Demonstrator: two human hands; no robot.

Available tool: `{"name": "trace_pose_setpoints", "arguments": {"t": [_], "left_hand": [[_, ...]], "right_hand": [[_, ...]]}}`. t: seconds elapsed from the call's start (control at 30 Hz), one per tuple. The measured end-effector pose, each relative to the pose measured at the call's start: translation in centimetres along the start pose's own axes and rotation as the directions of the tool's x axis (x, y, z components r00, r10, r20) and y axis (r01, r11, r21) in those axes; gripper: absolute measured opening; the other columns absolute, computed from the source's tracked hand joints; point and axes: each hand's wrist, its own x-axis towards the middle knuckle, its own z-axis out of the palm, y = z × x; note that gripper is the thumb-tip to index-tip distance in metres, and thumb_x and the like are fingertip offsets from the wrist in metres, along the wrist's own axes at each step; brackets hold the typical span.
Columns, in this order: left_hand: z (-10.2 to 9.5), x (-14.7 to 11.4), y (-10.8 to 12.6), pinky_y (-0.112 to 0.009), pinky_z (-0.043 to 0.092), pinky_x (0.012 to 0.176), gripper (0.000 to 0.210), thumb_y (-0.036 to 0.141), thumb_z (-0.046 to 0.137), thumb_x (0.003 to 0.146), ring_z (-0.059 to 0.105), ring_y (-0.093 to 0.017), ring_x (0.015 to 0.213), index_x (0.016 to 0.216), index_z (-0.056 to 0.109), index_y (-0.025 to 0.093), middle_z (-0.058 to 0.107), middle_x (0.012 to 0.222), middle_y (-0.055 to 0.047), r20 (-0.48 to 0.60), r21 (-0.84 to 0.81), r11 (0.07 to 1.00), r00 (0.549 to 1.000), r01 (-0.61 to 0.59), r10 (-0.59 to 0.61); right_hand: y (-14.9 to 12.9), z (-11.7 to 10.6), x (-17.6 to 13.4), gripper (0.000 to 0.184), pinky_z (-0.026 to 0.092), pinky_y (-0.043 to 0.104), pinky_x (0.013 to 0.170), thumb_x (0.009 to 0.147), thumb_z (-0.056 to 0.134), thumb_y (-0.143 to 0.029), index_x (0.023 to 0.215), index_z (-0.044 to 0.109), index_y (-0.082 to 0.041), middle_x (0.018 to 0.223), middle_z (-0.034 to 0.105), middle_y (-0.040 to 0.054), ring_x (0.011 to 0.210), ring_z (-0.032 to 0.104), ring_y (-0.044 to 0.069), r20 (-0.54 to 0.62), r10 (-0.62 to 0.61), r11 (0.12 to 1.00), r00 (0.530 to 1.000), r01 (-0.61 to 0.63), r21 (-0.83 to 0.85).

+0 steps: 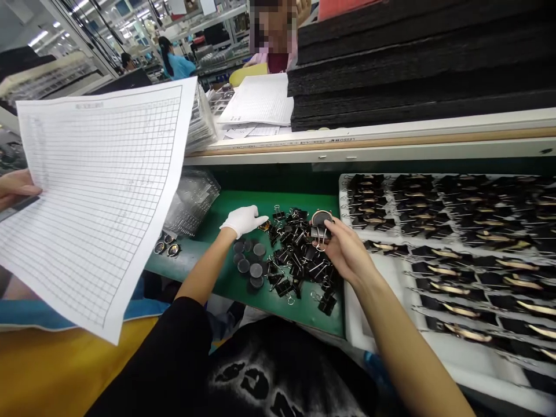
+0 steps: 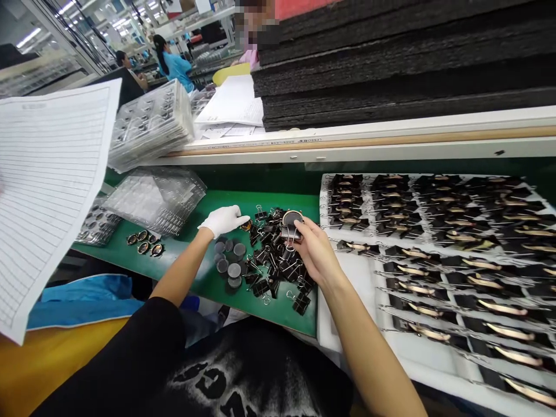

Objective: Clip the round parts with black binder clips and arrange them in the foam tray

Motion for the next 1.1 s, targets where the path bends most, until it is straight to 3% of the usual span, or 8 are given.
{"name": "trace_pose_setpoints", "arguments": {"t": [0.2, 0.3, 0.4, 0.53, 0.63, 0.77, 0.93, 1.1], "left_hand": [[0.7, 2.4, 1.9, -0.031, 0.048, 0.094, 0.048, 0.056, 0.049, 0.099, 0.066, -0.022, 0.108, 0.133, 0.062, 0.024, 0.071, 0.119, -0.007, -0.121, -0.097, 0.979, 0.979, -0.179, 0.167], [0.8, 3.7, 2.8, -0.031, 0.051, 0.086, 0.034, 0.052, 0.063, 0.09, 0.068, -0.023, 0.093, 0.096, 0.072, 0.02, 0.073, 0.098, -0.006, -0.1, -0.159, 0.962, 0.973, -0.223, 0.209], [-0.3, 3.8, 3.2, -0.033, 0.051, 0.089, 0.03, 0.043, 0.066, 0.088, 0.069, -0.025, 0.096, 0.068, 0.063, 0.02, 0.072, 0.086, -0.006, -0.149, -0.23, 0.942, 0.965, -0.245, 0.215], [-2.1, 0.6, 4.8, -0.033, 0.047, 0.106, 0.034, 0.041, 0.048, 0.099, 0.062, -0.025, 0.128, 0.074, 0.06, 0.021, 0.075, 0.102, -0.008, -0.326, -0.339, 0.89, 0.926, -0.303, 0.191], [-2.1, -3.3, 7.1, -0.03, 0.053, 0.096, 0.032, 0.045, 0.052, 0.099, 0.069, -0.021, 0.118, 0.08, 0.062, 0.021, 0.075, 0.118, -0.007, -0.383, -0.478, 0.787, 0.899, -0.391, 0.214], [-1.3, -6.9, 10.0, -0.034, 0.049, 0.106, 0.023, 0.038, 0.057, 0.098, 0.066, -0.021, 0.122, 0.086, 0.068, 0.022, 0.072, 0.126, -0.007, -0.492, -0.513, 0.678, 0.827, -0.527, 0.27], [-2.3, -7.4, 10.2, -0.031, 0.056, 0.08, 0.03, 0.043, 0.062, 0.094, 0.07, -0.017, 0.09, 0.113, 0.063, 0.021, 0.074, 0.107, -0.006, -0.349, -0.557, 0.726, 0.907, -0.403, 0.236], [-4.4, -7.4, 8.8, -0.028, 0.042, 0.06, 0.038, 0.058, 0.056, 0.095, 0.062, -0.016, 0.064, 0.083, 0.064, 0.023, 0.068, 0.069, 0.002, -0.134, -0.247, 0.89, 0.923, -0.383, 0.36]], "right_hand": [[0.1, -0.3, 0.5, 0.034, 0.05, 0.025, 0.063, 0.07, 0.086, -0.044, 0.098, 0.077, -0.026, 0.1, 0.075, 0.0013, 0.081, 0.064, 0.016, 0.023, -0.003, 1.0, 1.0, 0.003, -0.019], [0.5, -0.4, 0.6, 0.037, 0.049, 0.027, 0.062, 0.07, 0.085, -0.046, 0.098, 0.075, -0.025, 0.099, 0.077, 0.0032, 0.081, 0.066, 0.018, 0.044, 0.005, 0.998, 0.999, -0.002, -0.062], [0.7, -0.6, 0.6, 0.041, 0.05, 0.03, 0.065, 0.07, 0.085, -0.053, 0.097, 0.077, -0.023, 0.101, 0.078, 0.0065, 0.083, 0.068, 0.022, 0.081, -0.001, 0.993, 0.997, 0.01, -0.12], [1.0, -0.3, 0.4, 0.047, 0.054, 0.038, 0.089, 0.073, 0.085, -0.056, 0.108, 0.08, -0.025, 0.124, 0.075, 0.0092, 0.109, 0.069, 0.028, 0.163, -0.055, 0.97, 0.985, 0.091, -0.224], [1.5, 0.2, 0.2, 0.043, 0.046, 0.044, 0.112, 0.078, 0.084, -0.055, 0.111, 0.082, -0.027, 0.145, 0.064, 0.008, 0.13, 0.061, 0.03, 0.239, -0.146, 0.949, 0.96, 0.204, -0.24], [1.7, 0.5, -0.1, 0.036, 0.039, 0.049, 0.12, 0.088, 0.078, -0.051, 0.118, 0.08, -0.029, 0.142, 0.066, 0.0076, 0.132, 0.06, 0.03, 0.324, -0.252, 0.928, 0.912, 0.323, -0.186], [0.9, 0.2, -0.5, 0.032, 0.045, 0.048, 0.116, 0.089, 0.078, -0.048, 0.115, 0.081, -0.03, 0.134, 0.072, 0.0084, 0.126, 0.065, 0.03, 0.386, -0.279, 0.884, 0.879, 0.393, -0.256], [0.7, -0.1, -0.4, 0.028, 0.049, 0.048, 0.112, 0.091, 0.075, -0.048, 0.107, 0.084, -0.027, 0.13, 0.073, 0.0115, 0.126, 0.066, 0.03, 0.486, -0.243, 0.811, 0.839, 0.451, -0.373]]}}
